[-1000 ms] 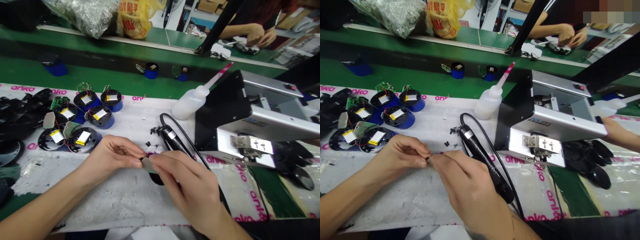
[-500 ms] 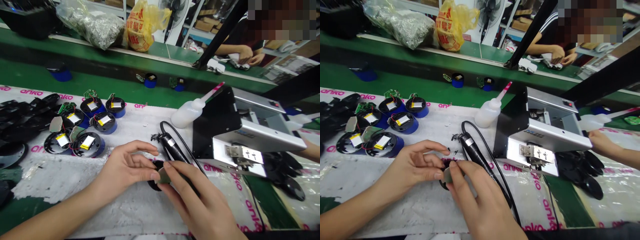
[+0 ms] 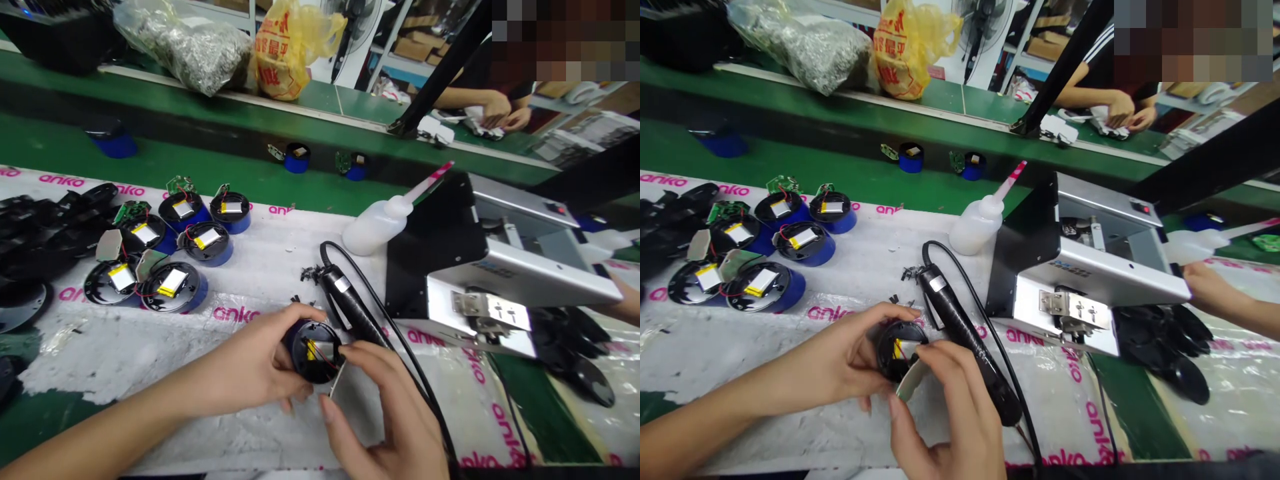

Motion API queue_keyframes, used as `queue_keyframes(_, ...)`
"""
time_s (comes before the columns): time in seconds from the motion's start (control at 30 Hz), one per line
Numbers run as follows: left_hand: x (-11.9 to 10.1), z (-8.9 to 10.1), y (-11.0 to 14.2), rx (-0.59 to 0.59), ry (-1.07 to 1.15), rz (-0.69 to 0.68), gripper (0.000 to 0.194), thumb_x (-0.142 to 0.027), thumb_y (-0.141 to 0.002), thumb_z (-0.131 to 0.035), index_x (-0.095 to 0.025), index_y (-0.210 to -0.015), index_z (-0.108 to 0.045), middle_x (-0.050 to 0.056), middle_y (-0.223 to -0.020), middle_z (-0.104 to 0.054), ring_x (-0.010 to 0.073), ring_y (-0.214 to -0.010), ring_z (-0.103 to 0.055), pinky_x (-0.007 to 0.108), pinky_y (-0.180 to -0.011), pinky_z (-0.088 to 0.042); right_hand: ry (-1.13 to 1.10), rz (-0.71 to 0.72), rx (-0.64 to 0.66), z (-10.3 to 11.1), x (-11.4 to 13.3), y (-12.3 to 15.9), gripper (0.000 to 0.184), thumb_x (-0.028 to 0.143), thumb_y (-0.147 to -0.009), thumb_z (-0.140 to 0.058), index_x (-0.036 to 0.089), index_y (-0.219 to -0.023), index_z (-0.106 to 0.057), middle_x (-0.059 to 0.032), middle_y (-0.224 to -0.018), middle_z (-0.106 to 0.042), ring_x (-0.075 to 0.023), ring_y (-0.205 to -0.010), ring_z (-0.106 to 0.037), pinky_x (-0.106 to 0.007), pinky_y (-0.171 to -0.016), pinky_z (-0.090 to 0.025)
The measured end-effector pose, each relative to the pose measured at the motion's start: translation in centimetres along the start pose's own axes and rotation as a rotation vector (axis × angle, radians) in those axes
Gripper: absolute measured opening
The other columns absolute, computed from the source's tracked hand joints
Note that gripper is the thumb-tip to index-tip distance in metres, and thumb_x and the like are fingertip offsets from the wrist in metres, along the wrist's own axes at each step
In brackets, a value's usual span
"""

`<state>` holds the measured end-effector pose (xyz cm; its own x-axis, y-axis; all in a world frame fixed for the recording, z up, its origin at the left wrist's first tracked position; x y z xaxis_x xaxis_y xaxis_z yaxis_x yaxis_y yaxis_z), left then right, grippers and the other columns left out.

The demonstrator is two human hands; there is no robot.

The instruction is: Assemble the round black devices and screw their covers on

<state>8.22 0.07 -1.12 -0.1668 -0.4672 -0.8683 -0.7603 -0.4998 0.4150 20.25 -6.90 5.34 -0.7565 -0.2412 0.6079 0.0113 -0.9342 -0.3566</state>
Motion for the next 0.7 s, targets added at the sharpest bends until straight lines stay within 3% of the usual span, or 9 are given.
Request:
queue_keyframes(0.1, 0.0, -0.6, -0.1, 0.069, 0.196, 0.024, 0.053, -0.026, -0.084, -0.069, -0.024, -0.132, -0.047, 0.002, -0.091, -0.07, 0.0172, -0.074, -0.072, 0.031, -0.071, -0.06, -0.03, -0.059, -0.033, -0.1, -0.7, 0.4, 0.037, 0.019, -0.086, -0.063, 0.019, -0.122, -0.055, -0.0087, -0.118, -0.058, -0.0169, -0.111, -0.062, -0.025, -0.095, -0.055)
queue_keyframes(0.23, 0.1, 0.3, -0.7, -0.113, 0.134, 0.044, 0.035, -0.042, -0.09, -0.063, -0.023, -0.119, -0.055, 0.002, -0.091, -0.068, 0.0131, -0.054, -0.069, 0.026, -0.053, -0.059, -0.038, 0.001, -0.005, -0.2, -0.1, 0.1, 0.04, 0.017, -0.084, -0.064, 0.019, -0.123, -0.054, -0.0083, -0.117, -0.059, -0.0178, -0.111, -0.061, -0.027, -0.097, -0.054)
queue_keyframes(0.33, 0.1, 0.0, -1.0, -0.185, 0.067, 0.026, 0.03, -0.038, -0.088, -0.066, -0.025, -0.114, -0.056, -0.001, -0.087, -0.067, 0.0096, -0.048, -0.064, 0.021, -0.047, -0.055, -0.024, 0.03, 0.015, 0.1, 0.2, -0.3, 0.039, 0.016, -0.085, -0.063, 0.018, -0.123, -0.055, -0.0085, -0.118, -0.059, -0.0177, -0.112, -0.061, -0.027, -0.098, -0.054)
queue_keyframes(0.5, 0.4, -0.5, -0.9, -0.173, 0.054, -0.022, 0.023, -0.03, -0.09, -0.062, -0.026, -0.113, -0.058, -0.006, -0.064, -0.061, 0.0094, -0.047, -0.061, 0.017, -0.045, -0.051, 0.027, 0.082, 0.054, -0.2, 0.5, -1.6, 0.038, 0.016, -0.09, -0.061, 0.018, -0.128, -0.056, -0.0085, -0.122, -0.057, -0.015, -0.113, -0.06, -0.022, -0.099, -0.053)
queue_keyframes(0.7, 0.5, 0.1, -0.6, -0.135, 0.166, -0.07, 0.032, -0.03, -0.089, -0.065, -0.025, -0.121, -0.059, -0.003, -0.076, -0.069, 0.0108, -0.054, -0.066, 0.022, -0.055, -0.058, 0.009, 0.184, 0.13, -1.0, 1.1, -2.9, 0.033, 0.015, -0.09, -0.064, 0.017, -0.123, -0.059, -0.0061, -0.122, -0.064, -0.015, -0.117, -0.058, -0.022, -0.102, -0.052)
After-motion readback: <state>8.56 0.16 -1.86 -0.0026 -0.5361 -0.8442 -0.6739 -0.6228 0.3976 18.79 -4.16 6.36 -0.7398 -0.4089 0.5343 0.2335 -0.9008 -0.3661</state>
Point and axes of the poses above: each hand's wrist, its own y-axis away from the middle knuckle, its own z-axis out of the back of the hand, x = y × z, the point moved 8 cm from there along -y, towards the middle knuckle
